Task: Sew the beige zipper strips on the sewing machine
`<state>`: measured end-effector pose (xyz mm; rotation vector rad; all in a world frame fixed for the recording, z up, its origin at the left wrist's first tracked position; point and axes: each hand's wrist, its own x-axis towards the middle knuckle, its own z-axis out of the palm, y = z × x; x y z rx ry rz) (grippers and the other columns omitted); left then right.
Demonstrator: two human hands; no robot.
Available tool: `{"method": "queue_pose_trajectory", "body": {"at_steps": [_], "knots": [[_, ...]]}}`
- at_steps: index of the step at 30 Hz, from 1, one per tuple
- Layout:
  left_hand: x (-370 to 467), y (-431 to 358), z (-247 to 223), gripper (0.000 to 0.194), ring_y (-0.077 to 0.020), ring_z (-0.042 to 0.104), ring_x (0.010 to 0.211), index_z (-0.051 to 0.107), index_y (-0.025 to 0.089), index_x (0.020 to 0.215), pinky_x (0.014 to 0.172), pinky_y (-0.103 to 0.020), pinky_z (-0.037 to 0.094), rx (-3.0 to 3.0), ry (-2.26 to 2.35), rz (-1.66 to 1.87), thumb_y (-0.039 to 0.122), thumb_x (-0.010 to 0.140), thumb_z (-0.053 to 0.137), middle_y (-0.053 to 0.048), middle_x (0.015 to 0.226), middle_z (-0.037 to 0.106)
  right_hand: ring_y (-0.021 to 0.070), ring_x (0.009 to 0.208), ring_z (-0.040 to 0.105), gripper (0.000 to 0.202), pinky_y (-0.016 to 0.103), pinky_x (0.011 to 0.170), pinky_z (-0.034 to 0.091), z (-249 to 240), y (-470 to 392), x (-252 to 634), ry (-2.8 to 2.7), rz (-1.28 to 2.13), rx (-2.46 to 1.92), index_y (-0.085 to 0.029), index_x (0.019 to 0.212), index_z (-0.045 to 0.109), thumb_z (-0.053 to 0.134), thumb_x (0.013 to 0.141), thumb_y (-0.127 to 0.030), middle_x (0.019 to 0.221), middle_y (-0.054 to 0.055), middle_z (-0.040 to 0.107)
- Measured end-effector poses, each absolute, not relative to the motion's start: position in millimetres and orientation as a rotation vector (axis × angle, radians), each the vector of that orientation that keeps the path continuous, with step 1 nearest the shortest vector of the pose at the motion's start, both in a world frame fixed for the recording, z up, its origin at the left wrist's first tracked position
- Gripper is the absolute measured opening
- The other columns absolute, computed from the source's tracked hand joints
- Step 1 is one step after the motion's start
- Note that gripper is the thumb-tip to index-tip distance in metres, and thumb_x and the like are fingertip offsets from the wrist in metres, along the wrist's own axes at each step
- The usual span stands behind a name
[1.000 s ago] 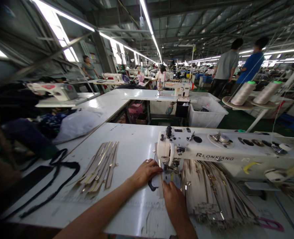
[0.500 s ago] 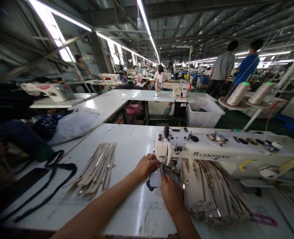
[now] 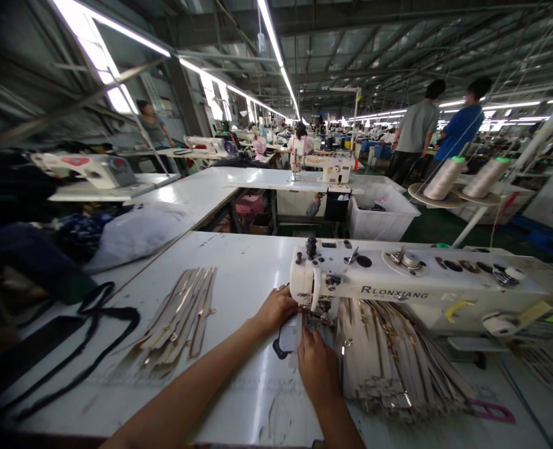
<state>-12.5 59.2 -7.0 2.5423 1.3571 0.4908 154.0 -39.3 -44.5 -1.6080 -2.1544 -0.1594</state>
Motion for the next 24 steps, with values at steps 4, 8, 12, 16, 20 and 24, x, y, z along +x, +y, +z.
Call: {"method": "queue_pose_trajectory", "body": {"at_steps": [4,8,12,16,20,24], "knots": [[-12.8,59.8,-9.0,0.020,-0.0234,0.051,0.100,0.073,0.026,0.089,0.081,-0.035,0.039,2.541,1.356,0.527,0.040,0.089,0.058,-0.005,0.104,0.062,0.0143,0.060,0.063,0.034,0.023,0.050,0.046,-41.3,-37.9,154.2,-2.147,-0.173,-1.582,-0.018,0.110,0.066,0.041,0.089,-0.013,0.082,0.006,0.067],[-13.2,60.0,-11.4,0.019,-0.0235,0.051,0.100,0.073,0.026,0.090,0.081,-0.035,0.040,2.542,1.357,0.538,0.039,0.088,0.060,-0.005,0.104,0.061,0.0151,0.061,0.064,0.033,0.024,0.051,0.048,-41.3,-38.2,156.1,-2.145,-0.179,-1.597,-0.018,0.110,0.066,0.040,0.090,-0.015,0.084,0.007,0.068],[-12.8,58.2,-12.6,0.018,-0.0236,0.051,0.099,0.072,0.026,0.092,0.082,-0.035,0.040,2.532,1.377,0.537,0.038,0.089,0.059,-0.005,0.105,0.060,0.0164,0.067,0.066,0.032,0.026,0.057,0.051,-43.7,-39.9,159.3,-2.091,-0.072,-1.589,-0.018,0.107,0.068,0.040,0.092,-0.018,0.088,0.007,0.069],[-12.1,55.5,-11.6,0.017,-0.0237,0.051,0.100,0.071,0.026,0.093,0.082,-0.035,0.041,2.541,1.385,0.549,0.035,0.090,0.057,-0.005,0.108,0.059,0.0172,0.068,0.067,0.032,0.027,0.058,0.052,-45.5,-40.4,160.3,-2.087,-0.001,-1.585,-0.019,0.108,0.067,0.040,0.092,-0.019,0.086,0.006,0.068],[-11.9,54.3,-9.3,0.016,-0.0232,0.051,0.100,0.071,0.026,0.093,0.083,-0.035,0.041,2.551,1.380,0.539,0.034,0.090,0.058,-0.005,0.107,0.059,0.0172,0.066,0.066,0.032,0.027,0.057,0.051,-47.2,-40.3,159.9,-2.079,-0.028,-1.591,-0.018,0.106,0.068,0.040,0.090,-0.017,0.083,0.006,0.068],[-12.2,52.5,-9.4,0.017,-0.0240,0.051,0.101,0.071,0.026,0.095,0.082,-0.035,0.041,2.558,1.381,0.533,0.036,0.089,0.059,-0.005,0.107,0.059,0.0167,0.065,0.066,0.032,0.026,0.057,0.051,-48.9,-42.1,161.0,-2.082,-0.055,-1.564,-0.018,0.102,0.069,0.040,0.088,-0.016,0.081,0.006,0.068]]}}
